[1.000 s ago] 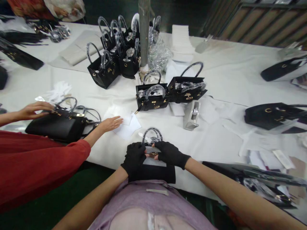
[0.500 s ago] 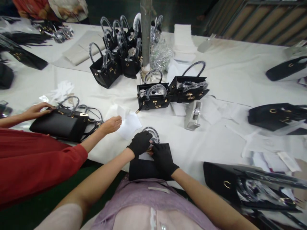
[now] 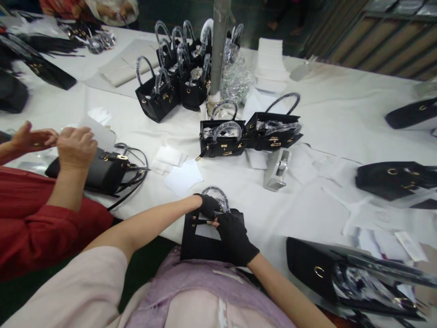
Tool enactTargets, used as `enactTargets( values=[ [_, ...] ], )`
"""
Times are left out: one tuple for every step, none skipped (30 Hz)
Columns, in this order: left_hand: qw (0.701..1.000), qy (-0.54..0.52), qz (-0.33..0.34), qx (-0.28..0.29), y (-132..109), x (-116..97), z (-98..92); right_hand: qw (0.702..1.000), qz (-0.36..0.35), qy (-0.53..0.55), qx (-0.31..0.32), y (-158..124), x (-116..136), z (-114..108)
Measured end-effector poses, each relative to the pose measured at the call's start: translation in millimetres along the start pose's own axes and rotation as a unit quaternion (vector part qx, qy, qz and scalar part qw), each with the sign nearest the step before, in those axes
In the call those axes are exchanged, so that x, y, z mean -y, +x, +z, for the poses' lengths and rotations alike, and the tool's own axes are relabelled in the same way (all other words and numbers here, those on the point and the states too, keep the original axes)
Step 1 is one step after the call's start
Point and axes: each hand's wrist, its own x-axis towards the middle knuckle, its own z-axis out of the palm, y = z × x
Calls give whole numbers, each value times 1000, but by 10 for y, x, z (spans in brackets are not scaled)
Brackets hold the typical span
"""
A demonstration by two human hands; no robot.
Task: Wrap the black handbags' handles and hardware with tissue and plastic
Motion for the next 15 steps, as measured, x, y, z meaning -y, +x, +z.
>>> enactTargets(
  values=[
    [1000,7,13,22,45,17,26,1000,16,22,3,16,13,-27],
    [999,11,25,38,60,52,40,998,32,48,5,33,30,-58],
    [998,14,35,48,51,96,46,996,46,73,4,50,49,-92],
    [998,16,41,52,27,141,49,994,55,97,3,62,69,-127],
    [997,16,44,54,-3,180,54,991,59,117,0,69,89,-158],
    [997,14,45,53,-34,210,61,989,61,135,-3,70,108,-184],
    [998,11,44,51,-62,232,72,986,65,154,-6,65,127,-203],
    [998,6,43,50,-86,248,84,982,73,175,-6,54,143,-212],
    [998,0,43,47,-106,259,96,977,83,198,-2,40,157,-211],
    [998,-7,43,45,-122,269,108,971,94,218,0,24,168,-200],
    [998,-14,46,43,-137,279,117,967,104,233,1,10,176,-179],
    [998,-20,50,42,-152,291,124,965,109,239,-3,-1,179,-151],
    [997,-26,55,41,-166,305,128,965,110,237,-10,-5,178,-117],
    [997,-32,60,39,-181,318,130,967,109,229,-20,-3,171,-80],
    [997,-38,63,37,-196,327,128,969,107,220,-29,6,161,-45]
  ],
)
